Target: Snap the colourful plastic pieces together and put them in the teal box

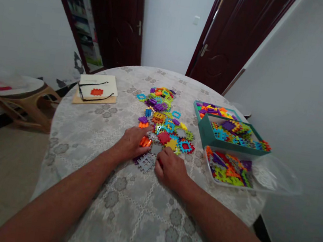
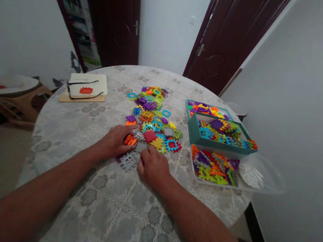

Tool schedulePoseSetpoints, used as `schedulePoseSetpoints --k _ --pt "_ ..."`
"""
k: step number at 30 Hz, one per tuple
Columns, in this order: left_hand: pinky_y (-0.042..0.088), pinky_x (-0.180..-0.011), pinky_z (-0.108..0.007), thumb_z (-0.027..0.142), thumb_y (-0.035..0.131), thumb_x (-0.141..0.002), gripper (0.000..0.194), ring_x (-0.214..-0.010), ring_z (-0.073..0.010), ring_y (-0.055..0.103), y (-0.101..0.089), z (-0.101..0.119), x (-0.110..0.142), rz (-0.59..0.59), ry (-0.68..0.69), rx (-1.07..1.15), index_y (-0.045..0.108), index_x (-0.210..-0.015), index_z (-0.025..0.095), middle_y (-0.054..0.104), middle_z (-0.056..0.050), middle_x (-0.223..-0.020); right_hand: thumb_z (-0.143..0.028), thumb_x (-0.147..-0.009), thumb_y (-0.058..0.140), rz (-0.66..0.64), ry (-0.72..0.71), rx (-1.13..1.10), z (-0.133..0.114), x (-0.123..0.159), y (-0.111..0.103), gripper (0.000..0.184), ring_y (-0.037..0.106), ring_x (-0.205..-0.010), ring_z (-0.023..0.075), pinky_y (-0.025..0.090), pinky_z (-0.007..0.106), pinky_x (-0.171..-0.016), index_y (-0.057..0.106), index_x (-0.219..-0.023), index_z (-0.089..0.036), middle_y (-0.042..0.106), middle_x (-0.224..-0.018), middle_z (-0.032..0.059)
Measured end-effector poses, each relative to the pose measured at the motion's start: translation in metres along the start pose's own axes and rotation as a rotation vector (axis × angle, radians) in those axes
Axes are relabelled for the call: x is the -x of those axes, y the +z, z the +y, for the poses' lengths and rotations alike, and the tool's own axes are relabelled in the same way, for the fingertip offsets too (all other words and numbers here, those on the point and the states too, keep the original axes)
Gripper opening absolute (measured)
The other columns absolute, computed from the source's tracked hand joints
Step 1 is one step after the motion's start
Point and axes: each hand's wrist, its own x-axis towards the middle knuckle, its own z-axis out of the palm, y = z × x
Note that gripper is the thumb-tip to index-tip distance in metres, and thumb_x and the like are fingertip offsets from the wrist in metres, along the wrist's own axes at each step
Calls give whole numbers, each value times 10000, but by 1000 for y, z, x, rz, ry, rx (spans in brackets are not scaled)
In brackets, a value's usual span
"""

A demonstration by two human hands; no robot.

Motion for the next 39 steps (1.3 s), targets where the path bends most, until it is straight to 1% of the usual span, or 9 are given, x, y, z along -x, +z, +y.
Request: schedulePoseSetpoints --k 6,12,18,21,24,27,33,37,39 --pt "505 -1020 -461 358 856 -866 788 -1118 -306 715 -8 -9 1 -30 -12 -15 486 -1553 247 764 -105 -1192 -228 -995 583 12 -8 -28 2 1 2 64 591 -900 198 422 293 -750 643 -998 -207 636 -1035 68" --pt "539 -960 -407 292 793 -931 533 -1109 -270 694 -15 -8 3 27 90 17 604 -1426 230 709 -107 -1211 -207 -966 575 62 -2 -90 5 3 8 61 583 -874 196 425 288 -751 631 -987 -216 630 -1002 59" --pt "544 -994 -390 312 653 -1025 349 -1116 -236 676 -24 15 4 145 51 201 638 -1370 259 706 -77 -1208 -209 -938 567 296 -18 -447 14 3 2 182 615 -897 212 490 331 -826 647 -1101 -208 637 -974 56" --pt "552 -947 -394 346 665 -1015 257 -1037 -229 679 -20 33 3 124 49 308 673 -1253 250 722 -64 -1140 -229 -936 595 339 13 -610 17 2 -1 347 657 -984 226 529 373 -913 632 -1281 -237 687 -1113 70" --pt "536 -852 -355 337 697 -984 186 -930 -209 656 -10 53 0 75 24 385 673 -1135 231 710 -48 -1059 -245 -930 633 258 -8 -688 14 2 0 568 674 -1153 248 529 420 -1036 539 -1489 -255 673 -1369 104" --pt "490 -774 -328 321 735 -940 154 -845 -194 606 -3 70 -5 68 -48 390 623 -945 215 653 -18 -929 -239 -919 639 242 -43 -700 9 2 4 642 637 -1307 271 490 447 -1133 495 -1544 -233 636 -1478 127" --pt "446 -723 -319 380 720 -969 242 -770 -183 578 -18 77 -22 -42 -72 261 577 -863 216 626 2 -845 -232 -933 599 341 -30 -641 14 -2 1 403 687 -1149 255 531 412 -1038 642 -1334 -221 722 -1260 109" --pt "493 -811 -351 425 721 -978 253 -988 -253 638 -31 58 -32 21 -198 -75 645 -1102 218 666 -84 -1111 -302 -935 630 403 103 -655 25 -4 0 286 687 -1107 255 528 406 -1017 665 -1209 -229 731 -1189 89" --pt "512 -841 -382 444 740 -953 381 -1081 -304 636 -31 45 -36 65 -324 -231 644 -1245 219 627 -140 -1262 -354 -938 645 397 167 -680 29 -4 2 283 690 -1074 253 532 401 -998 661 -1192 -231 734 -1166 80"
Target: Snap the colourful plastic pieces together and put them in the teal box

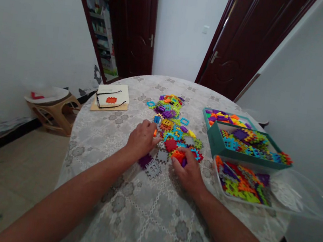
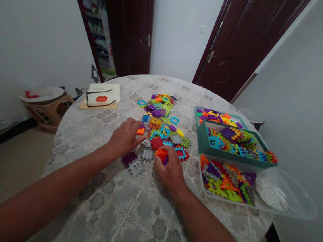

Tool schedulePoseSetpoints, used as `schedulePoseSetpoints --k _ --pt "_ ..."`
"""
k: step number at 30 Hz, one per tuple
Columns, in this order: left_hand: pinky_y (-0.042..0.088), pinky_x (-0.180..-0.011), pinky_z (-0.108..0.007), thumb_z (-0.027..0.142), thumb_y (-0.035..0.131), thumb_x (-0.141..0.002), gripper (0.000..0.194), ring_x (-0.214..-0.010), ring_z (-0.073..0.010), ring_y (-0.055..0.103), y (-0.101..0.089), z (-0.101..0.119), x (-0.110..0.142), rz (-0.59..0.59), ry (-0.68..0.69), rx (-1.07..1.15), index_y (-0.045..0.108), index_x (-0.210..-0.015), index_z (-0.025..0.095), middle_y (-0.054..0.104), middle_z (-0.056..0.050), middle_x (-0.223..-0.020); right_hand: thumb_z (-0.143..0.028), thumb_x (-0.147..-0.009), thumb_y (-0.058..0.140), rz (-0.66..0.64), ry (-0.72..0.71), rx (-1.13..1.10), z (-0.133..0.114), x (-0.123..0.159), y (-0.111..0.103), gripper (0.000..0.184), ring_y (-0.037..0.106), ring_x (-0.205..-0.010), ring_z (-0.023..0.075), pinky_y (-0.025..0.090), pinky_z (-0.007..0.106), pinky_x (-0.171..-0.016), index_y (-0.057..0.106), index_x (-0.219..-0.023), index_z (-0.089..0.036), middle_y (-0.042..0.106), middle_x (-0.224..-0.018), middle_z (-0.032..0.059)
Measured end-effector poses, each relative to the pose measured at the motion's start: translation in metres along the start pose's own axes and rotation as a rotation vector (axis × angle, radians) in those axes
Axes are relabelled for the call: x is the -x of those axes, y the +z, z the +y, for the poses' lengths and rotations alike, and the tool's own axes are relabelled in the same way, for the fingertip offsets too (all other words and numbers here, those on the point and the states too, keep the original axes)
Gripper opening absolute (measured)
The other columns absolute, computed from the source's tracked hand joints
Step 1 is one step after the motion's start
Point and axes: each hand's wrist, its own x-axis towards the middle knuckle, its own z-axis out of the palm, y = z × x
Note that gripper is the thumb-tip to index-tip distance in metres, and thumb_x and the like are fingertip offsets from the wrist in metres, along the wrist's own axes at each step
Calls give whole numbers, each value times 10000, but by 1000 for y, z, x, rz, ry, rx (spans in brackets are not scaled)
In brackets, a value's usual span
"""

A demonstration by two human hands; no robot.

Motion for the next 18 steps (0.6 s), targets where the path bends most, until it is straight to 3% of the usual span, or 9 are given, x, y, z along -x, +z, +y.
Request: schedulePoseSetpoints --k 4,8,13,18 --pt "529 -888 -451 560 744 -911 665 -1155 -383 621 18 -17 -18 -68 -80 -76 579 -1471 241 563 -199 -1432 -394 -940 654 -11 34 -10 5 -1 1 282 688 -1043 248 533 389 -971 672 -1171 -232 736 -1148 70" --pt "525 -911 -476 646 698 -911 620 -1143 -409 607 29 -28 -35 -157 -72 -85 672 -1383 243 680 -187 -1199 -357 -932 652 -30 -21 7 5 -2 0 235 679 -1044 250 524 382 -963 674 -1132 -236 728 -1125 71" --pt "525 -888 -415 393 684 -934 396 -1009 -322 662 30 -35 -44 -160 -76 -128 707 -1296 236 699 -134 -1066 -333 -926 640 -39 -24 -3 1 -3 -3 175 664 -976 232 514 353 -915 654 -1068 -231 705 -1034 50" --pt "537 -871 -426 273 684 -898 381 -969 -306 687 25 -42 -42 -173 -66 -45 715 -1274 213 719 -135 -1053 -340 -934 623 -47 52 -51 -1 -3 -4 148 660 -922 224 511 354 -873 631 -1033 -230 700 -994 38"
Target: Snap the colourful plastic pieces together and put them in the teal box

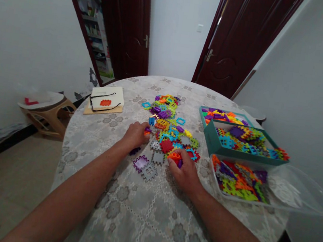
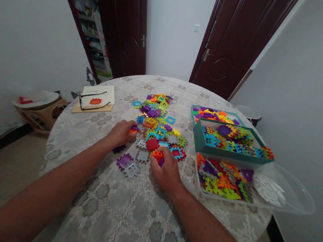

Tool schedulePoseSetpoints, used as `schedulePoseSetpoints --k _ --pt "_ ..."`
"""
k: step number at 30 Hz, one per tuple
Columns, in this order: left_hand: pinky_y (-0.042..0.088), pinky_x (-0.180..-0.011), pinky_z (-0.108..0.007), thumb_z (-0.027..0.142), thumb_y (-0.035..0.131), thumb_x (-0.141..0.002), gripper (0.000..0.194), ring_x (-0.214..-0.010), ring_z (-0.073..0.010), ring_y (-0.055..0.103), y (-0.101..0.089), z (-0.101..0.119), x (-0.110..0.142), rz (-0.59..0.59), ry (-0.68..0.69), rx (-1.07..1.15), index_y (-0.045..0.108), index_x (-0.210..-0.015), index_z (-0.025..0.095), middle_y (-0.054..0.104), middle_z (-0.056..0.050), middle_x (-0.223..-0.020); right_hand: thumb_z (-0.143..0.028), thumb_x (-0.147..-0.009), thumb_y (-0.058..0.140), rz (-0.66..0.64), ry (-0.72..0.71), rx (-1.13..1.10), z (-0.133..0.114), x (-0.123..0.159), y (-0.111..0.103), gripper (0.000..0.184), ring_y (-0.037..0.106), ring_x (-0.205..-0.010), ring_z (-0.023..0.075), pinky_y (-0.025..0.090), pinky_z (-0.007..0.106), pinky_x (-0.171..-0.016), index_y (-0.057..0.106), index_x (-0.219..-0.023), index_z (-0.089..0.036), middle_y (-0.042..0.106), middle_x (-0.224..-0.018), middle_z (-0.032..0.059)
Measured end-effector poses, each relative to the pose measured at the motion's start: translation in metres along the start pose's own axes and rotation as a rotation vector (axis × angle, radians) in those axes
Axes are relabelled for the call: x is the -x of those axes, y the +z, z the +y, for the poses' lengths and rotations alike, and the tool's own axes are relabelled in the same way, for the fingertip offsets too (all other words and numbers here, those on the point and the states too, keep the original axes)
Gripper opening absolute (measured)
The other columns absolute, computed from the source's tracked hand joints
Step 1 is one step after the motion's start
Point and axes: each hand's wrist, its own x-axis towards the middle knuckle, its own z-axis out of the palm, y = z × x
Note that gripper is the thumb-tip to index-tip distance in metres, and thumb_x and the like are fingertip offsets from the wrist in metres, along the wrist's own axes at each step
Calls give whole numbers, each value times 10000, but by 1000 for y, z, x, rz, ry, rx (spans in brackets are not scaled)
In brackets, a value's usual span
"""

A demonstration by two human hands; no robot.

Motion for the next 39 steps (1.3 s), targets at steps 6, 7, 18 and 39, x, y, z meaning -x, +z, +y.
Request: schedulePoseSetpoints --k 6,7,18,39 --pt "558 -932 -426 259 685 -898 324 -1006 -269 700 -19 12 22 30 156 337 693 -1221 241 752 -88 -1118 -389 -919 684 35 79 -134 0 1 1 241 680 -1054 246 519 421 -983 649 -1122 -263 736 -1154 55" --pt "552 -967 -440 247 676 -902 340 -1044 -272 692 -21 20 29 48 207 356 685 -1242 242 744 -89 -1147 -399 -917 692 38 87 -158 -1 0 1 257 677 -1067 248 518 427 -992 651 -1133 -267 735 -1183 57" --pt "522 -1041 -474 108 654 -872 493 -1158 -304 581 8 82 68 131 666 262 654 -1344 249 628 -129 -1244 -370 -815 746 122 162 -292 -2 -8 -4 260 550 -769 168 480 274 -713 588 -976 -240 589 -853 -40" --pt "581 -1082 -484 361 710 -1009 599 -1262 -293 678 21 51 61 375 618 479 454 -1537 240 676 -143 -1368 -392 -686 885 67 493 -926 -1 -15 -6 370 430 -510 102 298 216 -454 613 -865 -217 526 -583 -78"
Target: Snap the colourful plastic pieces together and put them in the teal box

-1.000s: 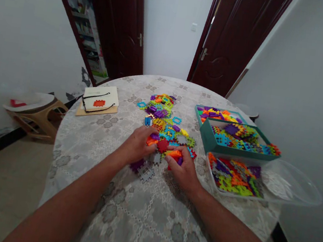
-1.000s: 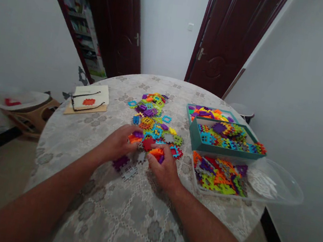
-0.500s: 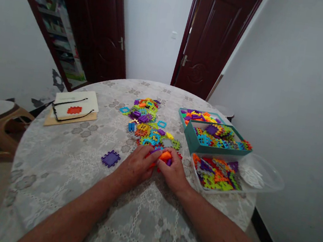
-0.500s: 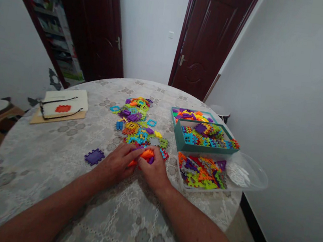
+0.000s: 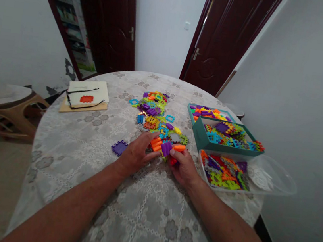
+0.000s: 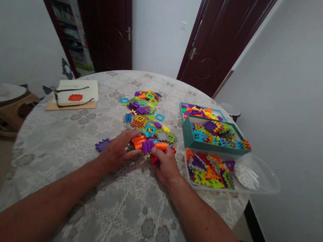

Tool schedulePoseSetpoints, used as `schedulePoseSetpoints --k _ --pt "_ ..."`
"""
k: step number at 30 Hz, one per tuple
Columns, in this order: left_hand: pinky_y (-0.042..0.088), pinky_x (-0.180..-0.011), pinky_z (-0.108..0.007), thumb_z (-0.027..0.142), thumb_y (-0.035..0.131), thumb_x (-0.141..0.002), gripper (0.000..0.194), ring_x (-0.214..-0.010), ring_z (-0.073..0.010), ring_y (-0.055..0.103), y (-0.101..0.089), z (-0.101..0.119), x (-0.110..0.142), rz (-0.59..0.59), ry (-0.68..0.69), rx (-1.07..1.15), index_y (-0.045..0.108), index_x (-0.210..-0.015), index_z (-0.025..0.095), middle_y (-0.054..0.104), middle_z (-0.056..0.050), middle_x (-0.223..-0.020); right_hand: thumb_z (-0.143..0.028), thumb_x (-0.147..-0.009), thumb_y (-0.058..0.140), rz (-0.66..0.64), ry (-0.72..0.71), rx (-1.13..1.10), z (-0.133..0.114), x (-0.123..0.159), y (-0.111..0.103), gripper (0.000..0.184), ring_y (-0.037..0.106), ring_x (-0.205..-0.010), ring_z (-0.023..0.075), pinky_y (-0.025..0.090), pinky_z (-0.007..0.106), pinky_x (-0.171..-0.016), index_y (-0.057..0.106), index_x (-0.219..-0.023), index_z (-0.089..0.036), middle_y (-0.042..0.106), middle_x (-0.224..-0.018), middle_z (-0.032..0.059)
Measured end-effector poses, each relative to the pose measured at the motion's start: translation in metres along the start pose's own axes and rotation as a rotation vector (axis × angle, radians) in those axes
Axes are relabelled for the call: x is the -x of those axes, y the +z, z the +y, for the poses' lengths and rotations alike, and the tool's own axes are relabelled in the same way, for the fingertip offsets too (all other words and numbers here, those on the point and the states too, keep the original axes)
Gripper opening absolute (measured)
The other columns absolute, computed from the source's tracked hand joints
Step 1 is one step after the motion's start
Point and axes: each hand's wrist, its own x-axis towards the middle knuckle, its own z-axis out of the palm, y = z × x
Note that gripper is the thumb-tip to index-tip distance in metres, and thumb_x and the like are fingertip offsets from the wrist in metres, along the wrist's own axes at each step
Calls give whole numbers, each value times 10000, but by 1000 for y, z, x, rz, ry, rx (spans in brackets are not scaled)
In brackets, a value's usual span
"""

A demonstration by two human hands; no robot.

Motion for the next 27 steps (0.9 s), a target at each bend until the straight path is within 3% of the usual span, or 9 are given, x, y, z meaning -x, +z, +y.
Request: schedulePoseSetpoints --k 4,11,15,20,24,27 --pt "591 -1086 -470 341 734 -994 544 -1246 -282 684 2 0 1 -40 45 18 527 -1488 252 686 -127 -1319 -396 -665 892 27 21 29 0 0 2 390 428 -516 104 295 219 -451 581 -824 -222 522 -574 -78" --pt "668 -940 -414 334 706 -1015 474 -1188 -270 723 6 -2 5 -156 140 18 591 -1468 261 670 -140 -1341 -406 -712 881 63 -37 168 7 -1 -3 373 458 -547 100 322 216 -475 612 -882 -211 563 -641 -73" --pt "660 -992 -406 288 677 -1032 419 -1215 -257 729 4 6 2 -129 156 16 597 -1441 245 690 -140 -1353 -433 -766 862 22 -53 206 11 -1 -6 358 470 -527 105 333 219 -461 631 -933 -215 565 -636 -76" --pt "649 -1040 -402 302 652 -1052 411 -1240 -244 731 1 10 0 -54 202 22 583 -1453 240 714 -132 -1347 -457 -724 900 -42 -13 125 9 2 -2 436 491 -513 105 348 215 -438 641 -981 -218 586 -654 -72" --pt "651 -1039 -388 328 650 -1058 427 -1228 -233 741 1 10 -1 -75 214 74 577 -1472 257 737 -117 -1330 -445 -687 929 -140 73 49 6 2 -1 558 492 -484 101 362 210 -414 638 -1115 -234 610 -687 -75" --pt "656 -1027 -390 327 654 -1055 415 -1210 -234 750 2 10 -1 -77 208 75 588 -1457 252 752 -115 -1302 -430 -694 931 -132 79 46 6 1 -2 589 485 -475 95 357 201 -407 634 -1168 -243 615 -693 -77"
